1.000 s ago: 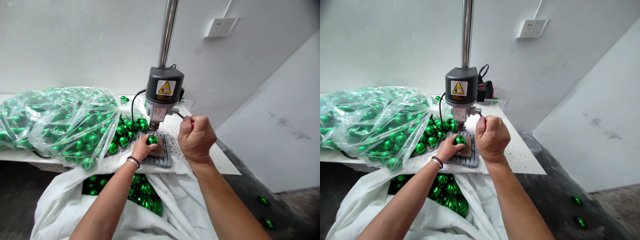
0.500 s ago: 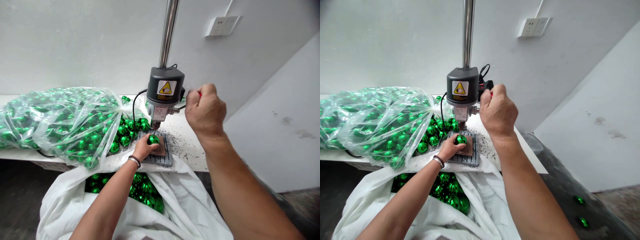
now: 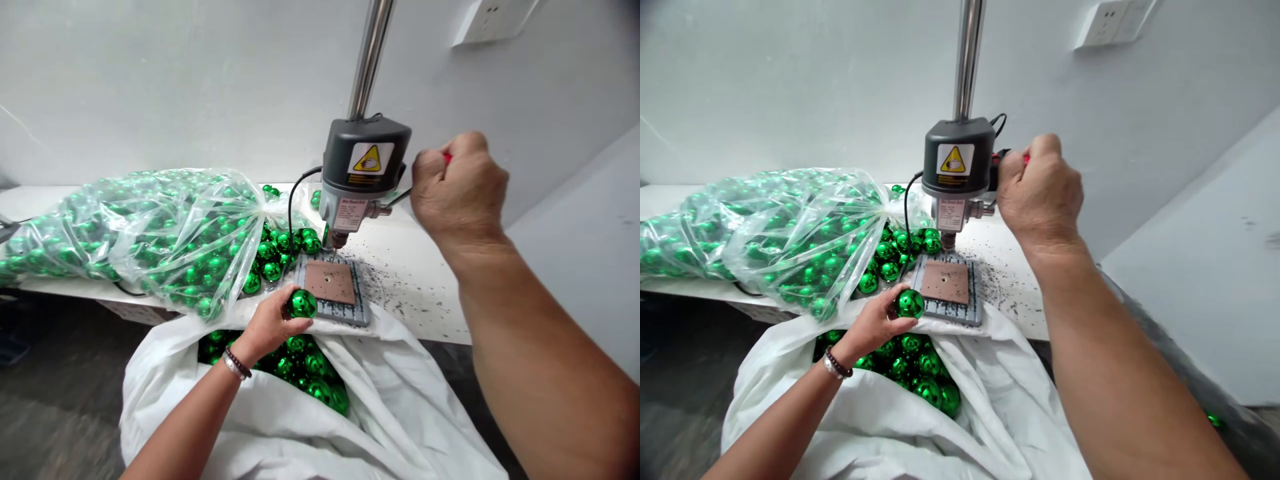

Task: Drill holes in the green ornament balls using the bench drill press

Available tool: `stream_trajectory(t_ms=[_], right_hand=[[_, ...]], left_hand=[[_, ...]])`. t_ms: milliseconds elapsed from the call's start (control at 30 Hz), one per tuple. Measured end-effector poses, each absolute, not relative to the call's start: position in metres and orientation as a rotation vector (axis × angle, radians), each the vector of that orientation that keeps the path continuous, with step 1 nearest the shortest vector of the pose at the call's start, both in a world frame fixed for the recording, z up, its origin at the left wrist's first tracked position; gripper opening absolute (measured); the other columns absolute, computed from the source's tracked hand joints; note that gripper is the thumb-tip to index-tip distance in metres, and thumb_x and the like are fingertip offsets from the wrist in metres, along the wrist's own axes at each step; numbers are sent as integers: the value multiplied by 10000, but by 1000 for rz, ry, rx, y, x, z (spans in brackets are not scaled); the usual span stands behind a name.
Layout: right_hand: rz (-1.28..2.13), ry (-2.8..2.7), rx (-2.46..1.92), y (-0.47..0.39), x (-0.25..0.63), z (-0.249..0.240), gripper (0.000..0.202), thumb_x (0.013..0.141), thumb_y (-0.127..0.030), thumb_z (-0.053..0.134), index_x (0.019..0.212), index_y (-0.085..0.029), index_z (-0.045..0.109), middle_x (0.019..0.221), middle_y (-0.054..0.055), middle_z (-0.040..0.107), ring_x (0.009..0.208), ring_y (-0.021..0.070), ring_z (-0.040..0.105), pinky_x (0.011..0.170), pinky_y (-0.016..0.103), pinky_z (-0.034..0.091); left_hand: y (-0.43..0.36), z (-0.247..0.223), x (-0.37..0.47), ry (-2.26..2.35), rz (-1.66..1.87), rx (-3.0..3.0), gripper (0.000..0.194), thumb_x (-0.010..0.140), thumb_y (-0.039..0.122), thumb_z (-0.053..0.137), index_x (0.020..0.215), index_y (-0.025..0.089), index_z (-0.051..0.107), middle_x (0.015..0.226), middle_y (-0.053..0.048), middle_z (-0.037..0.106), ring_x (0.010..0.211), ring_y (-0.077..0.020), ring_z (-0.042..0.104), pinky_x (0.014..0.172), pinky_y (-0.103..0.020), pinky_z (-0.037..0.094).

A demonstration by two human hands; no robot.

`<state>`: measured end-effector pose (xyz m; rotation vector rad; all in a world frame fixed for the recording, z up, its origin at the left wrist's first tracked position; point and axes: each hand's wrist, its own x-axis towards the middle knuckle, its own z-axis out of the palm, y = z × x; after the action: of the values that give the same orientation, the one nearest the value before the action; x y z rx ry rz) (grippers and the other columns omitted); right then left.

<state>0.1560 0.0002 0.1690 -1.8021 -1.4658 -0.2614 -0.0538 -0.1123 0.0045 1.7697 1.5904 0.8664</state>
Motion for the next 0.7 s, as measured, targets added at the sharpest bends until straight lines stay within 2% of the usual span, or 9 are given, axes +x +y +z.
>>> stream_trajectory(t_ms=[100,200,300,367,433,500,633,700], right_hand=[[-323,-1449,-1749,2,156,167,269,892,-286,409,1051,-135,565,904,124,625,697,138,497,675,298,287],[-329,-1455,-1739,2,156,167,298,884,-277,416,1073,-122,587,906,121,629,677,128,484,677,302,297],[-280,-1444,-1756,0,155,168,322,887,-278,422,1110,-117,588,907,119,620,683,129,485,689,308,317],[-256,-1438,-1775,0,154,170,326,898,-277,409,1132,-120,573,939,125,616,727,142,515,715,312,344],[-248,-1448,-1807,-1,153,171,324,913,-275,391,1150,-123,552,979,135,614,790,157,551,753,317,370],[-246,-1465,-1829,-2,153,171,320,924,-278,377,1157,-124,534,1005,144,612,845,173,574,782,321,383],[-235,-1472,-1773,-1,154,169,330,932,-295,350,1145,-116,529,1009,150,612,904,216,596,803,342,385],[-230,-1477,-1745,-1,155,168,338,930,-298,348,1141,-108,532,996,148,613,917,228,604,812,351,391]], left_hand=[[-131,0,-70,1611,807,1810,560,716,298,724,1254,212,595,1116,-75,680,909,-205,628,822,-314,511],[-141,-5,-85,1569,670,1852,643,695,377,765,1293,217,591,1298,-110,604,1026,-239,622,882,-335,517],[-134,-7,-97,1658,645,1857,587,795,442,670,1317,190,575,1342,-133,573,1088,-249,614,938,-346,505],[-119,-7,-102,1874,685,1842,465,901,339,525,1327,155,554,1339,-152,577,1172,-250,583,1006,-355,466],[-99,-6,-107,2133,658,1824,435,915,189,427,1330,117,536,1357,-180,560,1249,-256,540,1054,-363,424],[-82,-6,-112,2289,535,1833,439,885,144,430,1307,100,543,1358,-204,547,1255,-282,536,1046,-377,424],[-66,-10,-118,2329,310,1828,486,854,268,536,1324,145,523,1354,-197,547,1148,-320,605,946,-404,476],[-67,-13,-120,2349,311,1800,539,838,273,567,1359,159,489,1355,-198,548,1119,-316,618,925,-406,475]])
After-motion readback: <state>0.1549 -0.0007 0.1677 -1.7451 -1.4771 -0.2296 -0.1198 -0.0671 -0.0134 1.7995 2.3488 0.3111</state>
